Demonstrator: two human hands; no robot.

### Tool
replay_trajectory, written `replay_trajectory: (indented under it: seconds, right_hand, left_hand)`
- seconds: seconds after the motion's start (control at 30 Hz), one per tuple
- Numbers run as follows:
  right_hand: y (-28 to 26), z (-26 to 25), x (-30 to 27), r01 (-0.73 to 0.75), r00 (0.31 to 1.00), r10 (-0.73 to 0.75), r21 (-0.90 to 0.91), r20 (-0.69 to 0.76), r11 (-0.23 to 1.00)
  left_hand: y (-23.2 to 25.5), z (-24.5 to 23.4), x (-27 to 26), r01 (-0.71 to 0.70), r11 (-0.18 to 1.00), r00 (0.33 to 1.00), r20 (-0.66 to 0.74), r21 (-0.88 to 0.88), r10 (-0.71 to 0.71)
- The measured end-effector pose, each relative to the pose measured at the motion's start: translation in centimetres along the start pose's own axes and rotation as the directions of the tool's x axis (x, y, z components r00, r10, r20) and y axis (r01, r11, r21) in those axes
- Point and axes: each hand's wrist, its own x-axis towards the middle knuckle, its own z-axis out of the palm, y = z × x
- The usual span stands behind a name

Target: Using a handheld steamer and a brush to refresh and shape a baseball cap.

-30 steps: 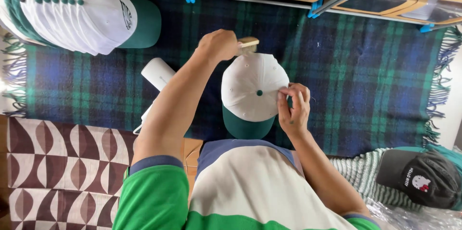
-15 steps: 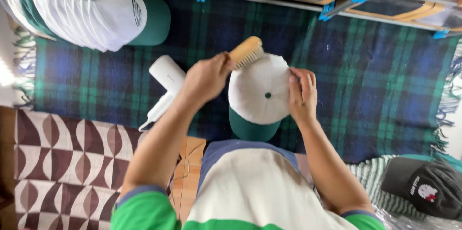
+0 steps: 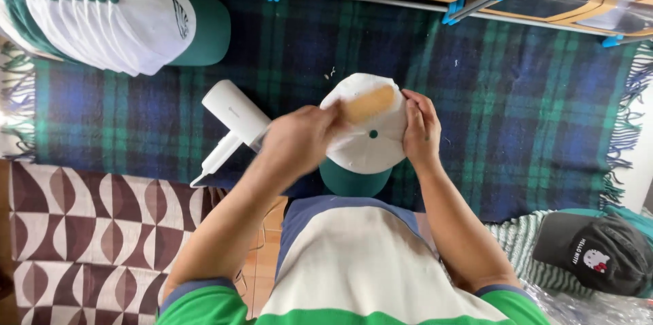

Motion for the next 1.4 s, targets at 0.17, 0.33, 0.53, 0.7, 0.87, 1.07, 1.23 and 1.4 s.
replay_trajectory:
  seconds: [0.17, 0.33, 0.53, 0.7, 0.87, 1.07, 1.23, 1.4]
  right_hand:
    - [-1.3, 0.2, -0.1, -0.188, 0.972, 0.206, 0.155, -0.11, 0.97]
    - [-1.7, -0.7, 0.7, -0.247, 0.969, 0.246, 0.023, 0.012, 0.969]
    - [-2.5, -0.1, 1.1, -0.049, 0.999, 0.048, 0.013, 0.022, 0.999]
    - [-3.4, 0.4, 1.5, 0.017, 0.997, -0.016, -0.003, 0.072, 1.0]
    - [-2.4, 0.1, 1.9, -0.024, 0.996, 0.03, -0.066, 0.088, 0.998]
    - [-2.5, 0.3, 2.1, -0.009, 0.998, 0.014, -0.073, 0.067, 0.997]
    - [-2.1, 0.2, 1.8, 0.002, 0.999, 0.002, -0.113, 0.033, 0.994]
    - [-2.6, 0.5, 1.5, 0.015, 1.0, -0.013, -0.102, 0.022, 0.995]
  left_hand:
    - [1.7, 0.5, 5.0, 0.0, 1.0, 0.974, 0.228, 0.007, -0.001]
    - [-9.1, 8.0, 8.8, 0.28, 0.951, 0.869, 0.385, 0.134, -0.31]
    - [-3.1, 5.2, 0.7, 0.255, 0.967, 0.967, 0.018, -0.025, -0.255]
    - [0.3, 8.5, -5.8, 0.003, 0.993, 0.933, -0.356, -0.121, -0.047]
    - [-4.1, 10.1, -9.5, 0.732, 0.563, 0.681, 0.386, -0.383, -0.623]
    - [1.2, 4.9, -6.8, 0.624, 0.51, 0.745, 0.252, -0.593, -0.618]
    - [-1.9, 8.2, -8.2, 0.546, 0.768, 0.828, 0.077, -0.336, -0.555]
    - [2.7, 9.9, -7.9, -0.039, 0.988, 0.794, -0.595, 0.149, 0.121]
